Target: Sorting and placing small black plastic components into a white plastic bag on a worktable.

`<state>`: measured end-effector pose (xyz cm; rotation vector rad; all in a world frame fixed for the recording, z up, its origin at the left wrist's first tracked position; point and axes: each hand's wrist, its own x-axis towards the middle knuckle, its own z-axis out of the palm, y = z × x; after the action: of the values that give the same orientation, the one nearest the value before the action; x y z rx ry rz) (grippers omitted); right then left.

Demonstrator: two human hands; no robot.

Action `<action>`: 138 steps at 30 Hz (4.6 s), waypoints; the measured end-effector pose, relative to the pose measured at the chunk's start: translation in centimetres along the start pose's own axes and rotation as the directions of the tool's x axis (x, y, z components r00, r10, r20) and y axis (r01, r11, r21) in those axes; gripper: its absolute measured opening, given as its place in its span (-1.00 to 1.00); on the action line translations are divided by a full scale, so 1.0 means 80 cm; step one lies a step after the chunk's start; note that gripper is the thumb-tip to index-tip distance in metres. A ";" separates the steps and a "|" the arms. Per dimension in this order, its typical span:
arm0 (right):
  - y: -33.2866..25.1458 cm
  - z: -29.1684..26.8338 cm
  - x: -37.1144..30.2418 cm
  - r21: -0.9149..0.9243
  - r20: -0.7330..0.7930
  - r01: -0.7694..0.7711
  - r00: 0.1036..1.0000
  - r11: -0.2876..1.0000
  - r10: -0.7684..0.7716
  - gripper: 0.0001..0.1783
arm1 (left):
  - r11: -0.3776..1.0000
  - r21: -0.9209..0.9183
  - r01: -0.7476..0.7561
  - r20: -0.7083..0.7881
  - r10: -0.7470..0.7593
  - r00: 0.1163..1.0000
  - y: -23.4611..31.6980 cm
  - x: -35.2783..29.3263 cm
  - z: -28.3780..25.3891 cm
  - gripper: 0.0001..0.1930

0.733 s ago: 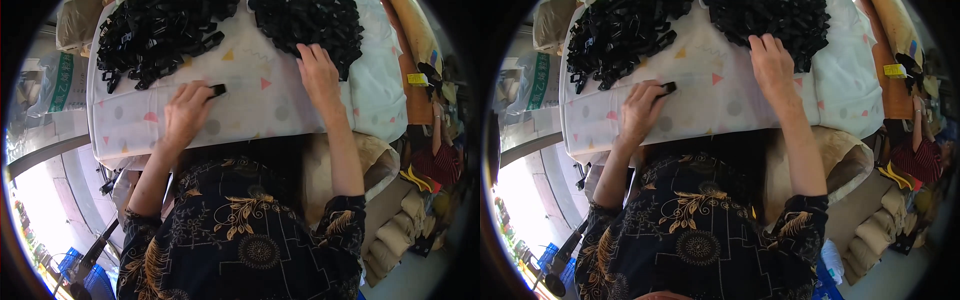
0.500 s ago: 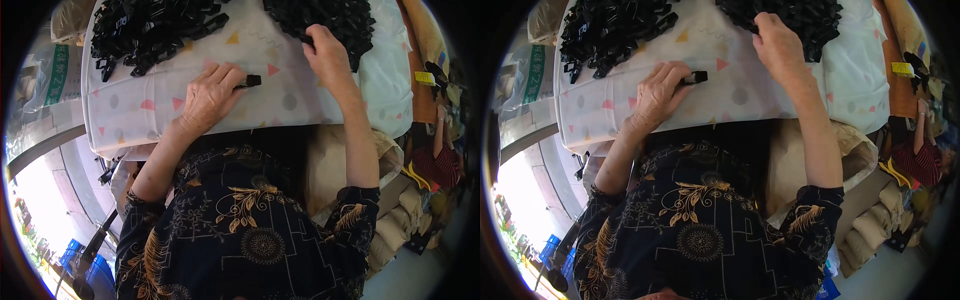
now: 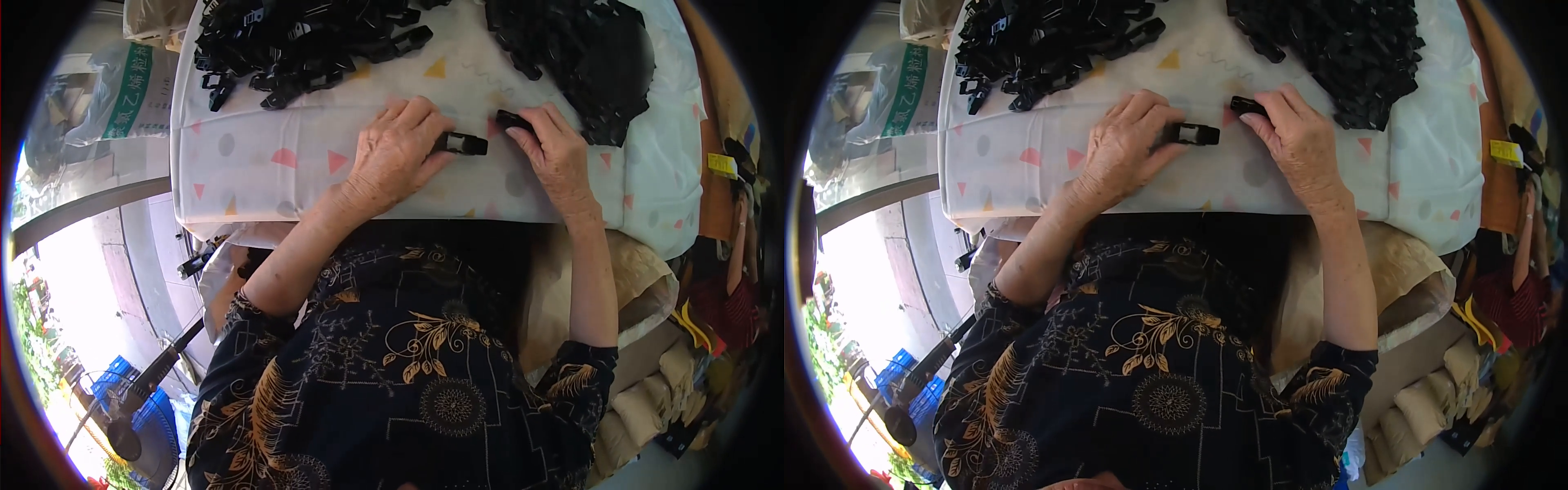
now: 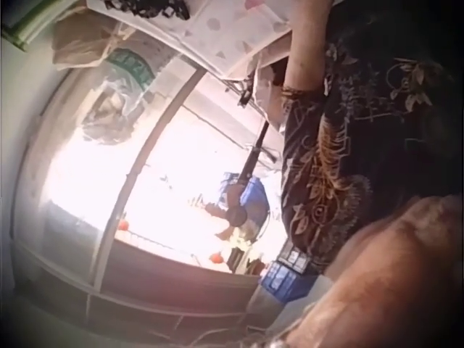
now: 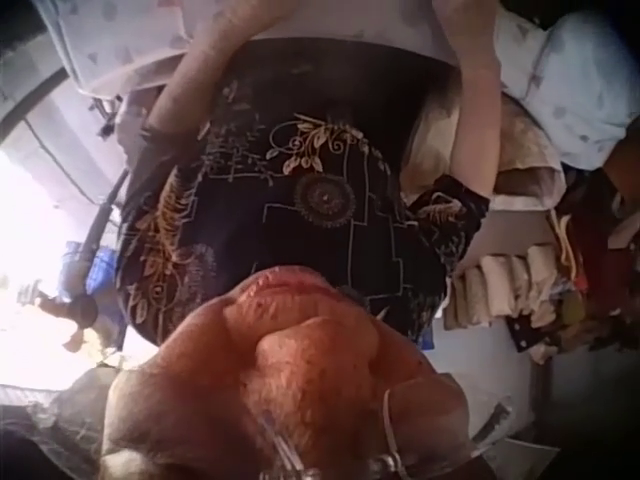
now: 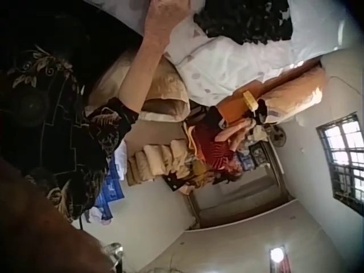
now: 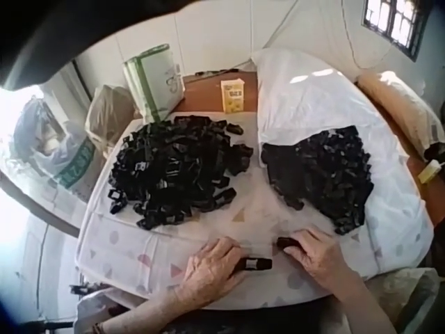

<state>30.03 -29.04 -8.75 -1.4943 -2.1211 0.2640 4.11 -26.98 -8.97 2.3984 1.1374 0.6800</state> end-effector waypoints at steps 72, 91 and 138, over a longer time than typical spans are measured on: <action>0.025 -0.039 0.043 -0.266 0.230 0.352 0.927 0.897 -0.295 -0.63 | 0.999 0.025 0.047 -0.003 -0.047 0.999 -0.022 0.048 0.011 -0.62; -0.022 0.007 0.058 -0.110 0.093 0.377 0.925 0.920 -0.368 -0.64 | 0.997 -0.083 -0.003 0.016 0.004 1.000 -0.023 0.060 0.015 -0.72; 0.005 0.003 0.080 0.018 -0.102 0.214 0.972 0.977 -0.211 -0.70 | 1.000 0.020 -0.016 0.011 0.016 1.000 -0.047 0.107 0.030 -0.65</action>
<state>28.60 -22.97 -7.18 -1.2256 -2.1653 0.1377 7.95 -18.34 -10.74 2.4275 1.1262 0.6629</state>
